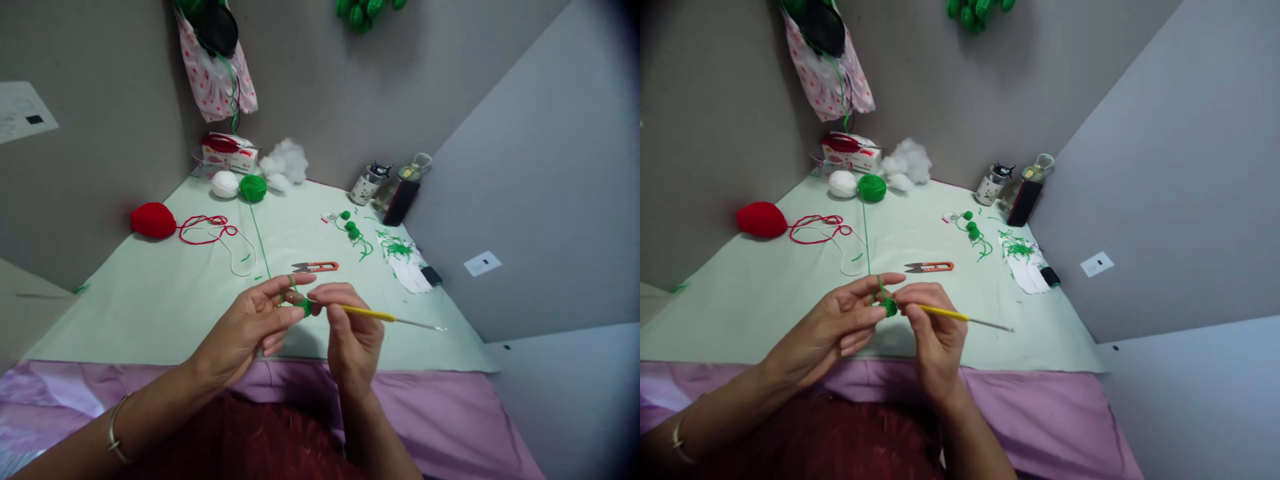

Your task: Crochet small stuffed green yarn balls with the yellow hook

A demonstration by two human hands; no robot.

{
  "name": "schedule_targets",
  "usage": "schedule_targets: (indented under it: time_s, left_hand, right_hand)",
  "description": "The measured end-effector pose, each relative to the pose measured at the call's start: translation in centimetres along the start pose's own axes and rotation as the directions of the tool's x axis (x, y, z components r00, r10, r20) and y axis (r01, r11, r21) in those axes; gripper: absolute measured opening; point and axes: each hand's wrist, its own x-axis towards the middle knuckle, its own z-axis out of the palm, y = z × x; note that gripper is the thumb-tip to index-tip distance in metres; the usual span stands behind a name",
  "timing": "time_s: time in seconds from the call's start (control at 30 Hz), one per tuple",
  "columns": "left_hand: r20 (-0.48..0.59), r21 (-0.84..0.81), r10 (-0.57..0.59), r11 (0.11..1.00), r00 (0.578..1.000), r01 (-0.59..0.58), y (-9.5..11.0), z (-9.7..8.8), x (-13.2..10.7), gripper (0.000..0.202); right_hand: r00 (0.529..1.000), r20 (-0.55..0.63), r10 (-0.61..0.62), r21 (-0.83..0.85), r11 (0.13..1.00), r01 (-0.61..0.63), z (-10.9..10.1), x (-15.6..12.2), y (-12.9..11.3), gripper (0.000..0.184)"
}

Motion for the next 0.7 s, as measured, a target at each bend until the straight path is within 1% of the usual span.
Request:
schedule_targets:
  time_s: [0.07,0.13,0.17,0.2,0.23,0.27,0.3,0.33,0.4,0.43,0.47,0.53,0.63,0.7]
  left_hand:
    - [0.000,0.057,0.058,0.997,0.998,-0.057,-0.3,0.1,-0.1,0.037]
    - [-0.023,0.074,0.102,0.992,0.994,-0.101,-0.6,0.1,0.0,0.037]
    - [-0.030,0.059,0.097,0.994,0.995,-0.095,-0.7,0.0,0.2,0.038]
    - [-0.023,0.030,0.067,0.997,0.997,-0.067,-0.7,-0.1,0.3,0.038]
    - [-0.009,-0.008,0.024,1.000,1.000,-0.024,-0.6,-0.2,0.5,0.038]
    - [0.006,-0.047,-0.022,0.999,1.000,0.022,-0.5,-0.3,0.7,0.037]
    - [0.014,-0.081,-0.060,0.995,0.998,0.061,-0.4,-0.4,0.8,0.035]
    - [0.013,-0.107,-0.079,0.991,0.997,0.080,-0.2,-0.5,0.9,0.033]
    - [-0.027,-0.118,-0.053,0.992,0.998,0.049,0.0,-0.5,1.0,0.030]
    - [-0.038,-0.097,-0.020,0.995,0.999,0.017,0.0,-0.5,0.9,0.029]
    - [-0.040,-0.056,0.008,0.998,0.999,-0.010,-0.1,-0.4,0.9,0.032]
    - [-0.019,0.034,0.053,0.998,0.998,-0.052,-0.2,-0.2,0.6,0.034]
    - [0.005,0.108,0.066,0.992,0.998,-0.066,-0.4,-0.1,0.3,0.036]
    - [0.011,0.125,0.063,0.990,0.998,-0.064,-0.3,-0.1,0.2,0.035]
  right_hand:
    - [0.999,0.039,-0.024,-0.054,0.998,0.026,0.2,-0.2,0.1,0.023]
    - [0.993,0.054,-0.101,-0.165,0.980,0.109,0.3,-0.7,0.3,0.029]
    - [0.985,0.066,-0.157,-0.234,0.958,0.168,0.3,-0.9,0.4,0.031]
    - [0.973,0.089,-0.211,-0.301,0.926,0.228,0.2,-1.0,0.5,0.033]
    - [0.962,0.112,-0.248,-0.350,0.897,0.272,0.1,-1.1,0.5,0.034]
    - [0.958,0.120,-0.261,-0.369,0.884,0.287,0.0,-1.0,0.5,0.033]
    - [0.967,0.094,-0.238,-0.350,0.901,0.256,-0.2,-0.9,0.5,0.031]
    - [0.981,0.050,-0.189,-0.297,0.935,0.195,-0.3,-0.6,0.4,0.028]
    - [0.998,-0.039,-0.049,-0.122,0.992,0.044,-0.4,-0.1,0.4,0.023]
    - [0.998,-0.054,0.010,-0.036,0.999,-0.012,-0.4,0.1,0.4,0.021]
    - [0.998,-0.045,0.044,0.026,0.999,-0.043,-0.3,0.2,0.4,0.019]
    - [0.998,-0.002,0.064,0.059,0.996,-0.064,-0.1,0.3,0.6,0.016]
    - [0.996,-0.005,0.094,0.068,0.993,-0.093,0.0,0.2,0.9,0.015]
    - [0.988,-0.013,0.153,0.162,0.975,-0.149,0.0,0.3,1.0,0.015]
